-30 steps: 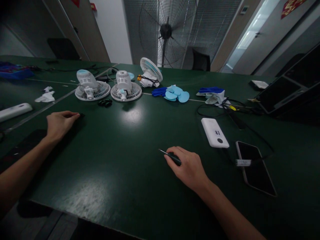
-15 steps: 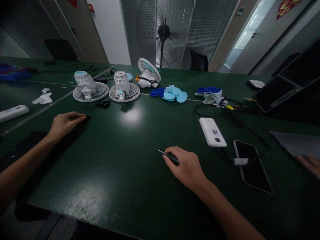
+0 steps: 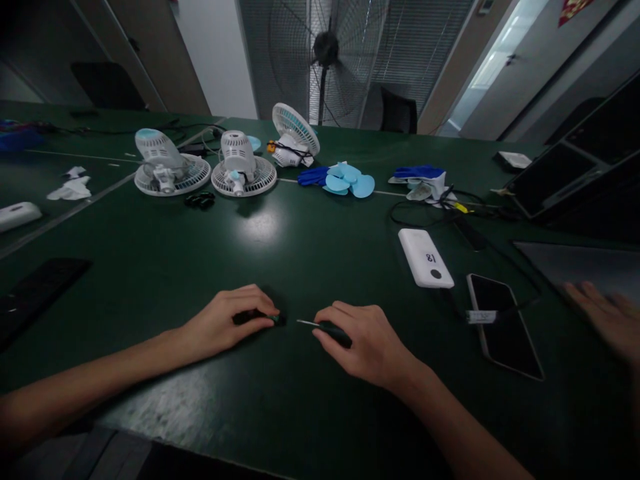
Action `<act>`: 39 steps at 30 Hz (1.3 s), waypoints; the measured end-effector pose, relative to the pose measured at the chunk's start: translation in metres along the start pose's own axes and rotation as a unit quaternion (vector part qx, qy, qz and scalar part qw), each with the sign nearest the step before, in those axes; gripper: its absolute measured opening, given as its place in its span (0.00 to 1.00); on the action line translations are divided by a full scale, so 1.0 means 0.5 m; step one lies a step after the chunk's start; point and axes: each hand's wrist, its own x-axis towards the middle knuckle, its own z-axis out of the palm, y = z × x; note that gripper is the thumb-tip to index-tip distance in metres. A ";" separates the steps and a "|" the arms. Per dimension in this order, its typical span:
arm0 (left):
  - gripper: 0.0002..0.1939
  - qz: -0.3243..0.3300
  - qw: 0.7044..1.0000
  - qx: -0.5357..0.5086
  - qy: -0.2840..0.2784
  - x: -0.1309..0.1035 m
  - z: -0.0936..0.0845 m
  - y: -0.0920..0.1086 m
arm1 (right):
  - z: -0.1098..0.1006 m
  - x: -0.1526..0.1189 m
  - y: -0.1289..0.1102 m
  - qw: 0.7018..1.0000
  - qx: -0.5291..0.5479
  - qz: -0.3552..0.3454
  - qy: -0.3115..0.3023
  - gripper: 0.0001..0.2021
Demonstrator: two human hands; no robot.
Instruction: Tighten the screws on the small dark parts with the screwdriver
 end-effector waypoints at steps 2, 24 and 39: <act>0.09 0.028 0.999 -0.015 -0.017 0.009 0.024 0.016 | 0.001 -0.002 -0.008 1.000 -0.013 -0.005 -0.021 0.08; 0.12 0.169 0.983 0.069 -0.021 0.004 0.028 0.014 | 0.009 0.002 -0.020 0.996 -0.072 -0.031 -0.030 0.10; 0.09 0.125 0.992 0.009 -0.014 0.007 0.033 0.004 | 0.019 0.000 -0.016 0.993 -0.102 -0.060 -0.004 0.10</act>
